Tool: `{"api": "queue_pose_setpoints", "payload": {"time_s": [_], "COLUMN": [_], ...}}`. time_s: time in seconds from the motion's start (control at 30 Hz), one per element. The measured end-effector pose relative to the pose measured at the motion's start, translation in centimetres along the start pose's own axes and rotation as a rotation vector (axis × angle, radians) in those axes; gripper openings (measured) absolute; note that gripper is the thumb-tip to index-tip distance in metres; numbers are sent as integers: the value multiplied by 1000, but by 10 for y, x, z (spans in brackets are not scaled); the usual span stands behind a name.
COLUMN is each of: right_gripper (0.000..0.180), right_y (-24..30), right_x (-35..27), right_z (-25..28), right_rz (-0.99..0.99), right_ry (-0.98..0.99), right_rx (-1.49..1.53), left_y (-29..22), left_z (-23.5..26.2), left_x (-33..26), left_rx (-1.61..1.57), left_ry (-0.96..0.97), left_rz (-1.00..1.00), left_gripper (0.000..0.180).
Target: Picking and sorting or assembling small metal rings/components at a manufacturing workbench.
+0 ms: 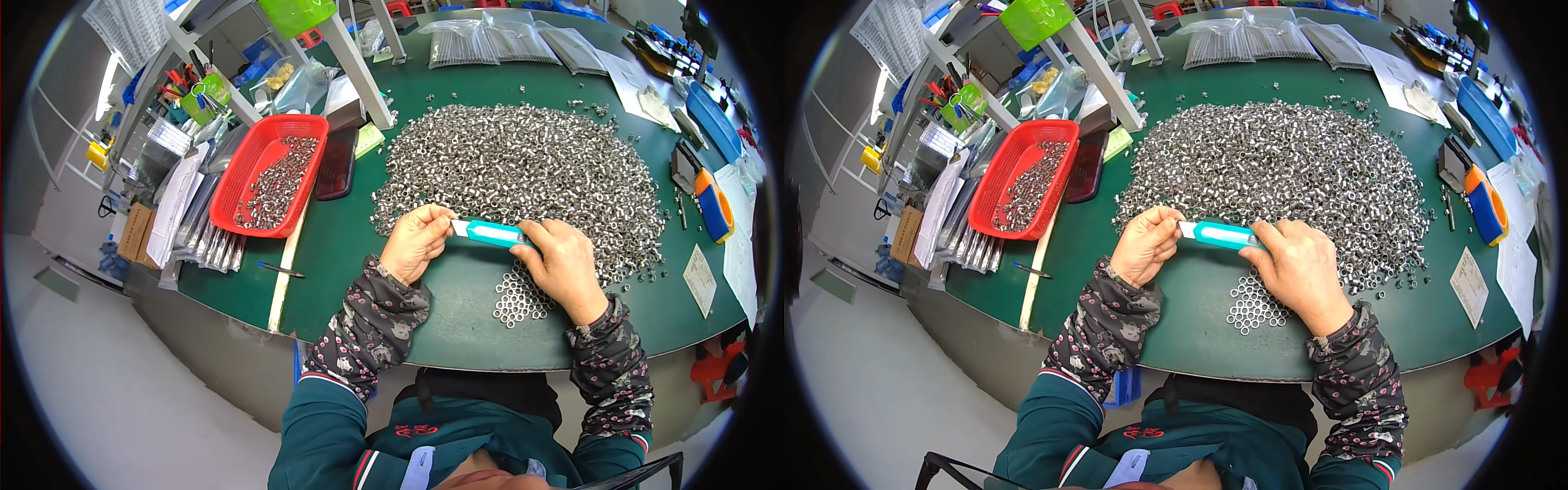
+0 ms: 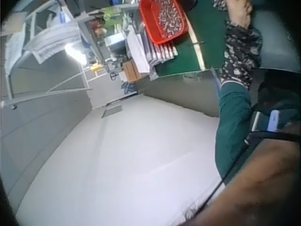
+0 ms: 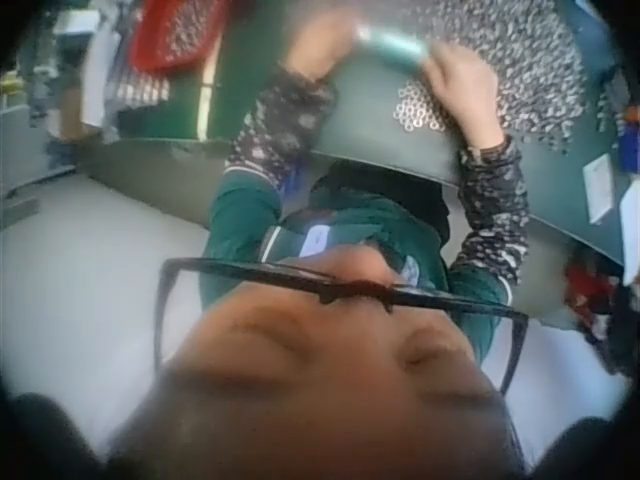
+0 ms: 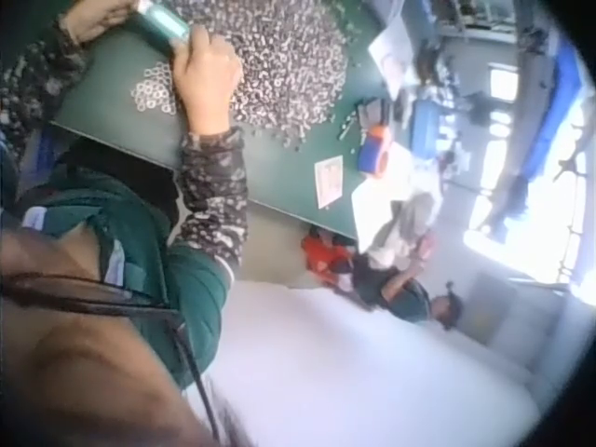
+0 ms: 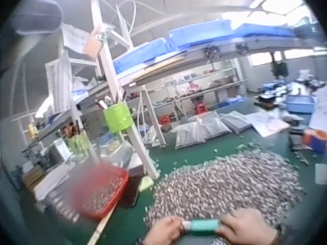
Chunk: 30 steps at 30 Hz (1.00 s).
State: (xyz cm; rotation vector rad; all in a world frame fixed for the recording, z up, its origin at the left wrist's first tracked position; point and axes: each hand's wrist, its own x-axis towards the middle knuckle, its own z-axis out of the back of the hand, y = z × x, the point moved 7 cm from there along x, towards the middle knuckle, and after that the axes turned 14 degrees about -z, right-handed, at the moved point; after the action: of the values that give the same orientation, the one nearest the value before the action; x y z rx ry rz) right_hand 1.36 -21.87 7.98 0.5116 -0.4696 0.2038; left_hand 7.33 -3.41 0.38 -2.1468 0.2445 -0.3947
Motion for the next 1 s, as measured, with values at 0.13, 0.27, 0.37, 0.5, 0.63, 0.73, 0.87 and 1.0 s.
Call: {"api": "queue_pose_setpoints", "payload": {"time_s": [0.13, 0.27, 0.37, 0.5, 0.63, 0.73, 0.87, 1.0], "right_gripper": [24, 24, 24, 24, 24, 24, 25, 26], "right_y": [-15, -18, -18, -4, -6, -3, -13, -13], "right_x": [3, 9, 7, 4, 0, 3, 4, 2], "right_z": [1, 18, 13, 7, -7, 5, -1, -3], "right_rz": [-43, -102, -80, 2, 45, -18, -137, -163], "right_ry": [-66, -89, -27, 78, 219, 160, 216, 223], "right_rx": [-166, -50, -38, 9, -122, -22, 57, 112], "left_y": [8, -2, -11, -8, -5, -5, -4, -4], "left_z": [-13, -5, -1, 4, 4, 2, 3, 2], "left_x": [-8, -4, 0, 0, 1, 1, 2, 1], "left_rx": [14, 68, 10, -11, -38, -31, -26, -11], "left_ry": [103, -64, -78, -100, -50, -53, -65, -73], "left_rz": [60, 3, -55, -71, -58, -48, -41, -45], "left_gripper": [18, 20, 14, 12, 11, 10, 8, 6]}}
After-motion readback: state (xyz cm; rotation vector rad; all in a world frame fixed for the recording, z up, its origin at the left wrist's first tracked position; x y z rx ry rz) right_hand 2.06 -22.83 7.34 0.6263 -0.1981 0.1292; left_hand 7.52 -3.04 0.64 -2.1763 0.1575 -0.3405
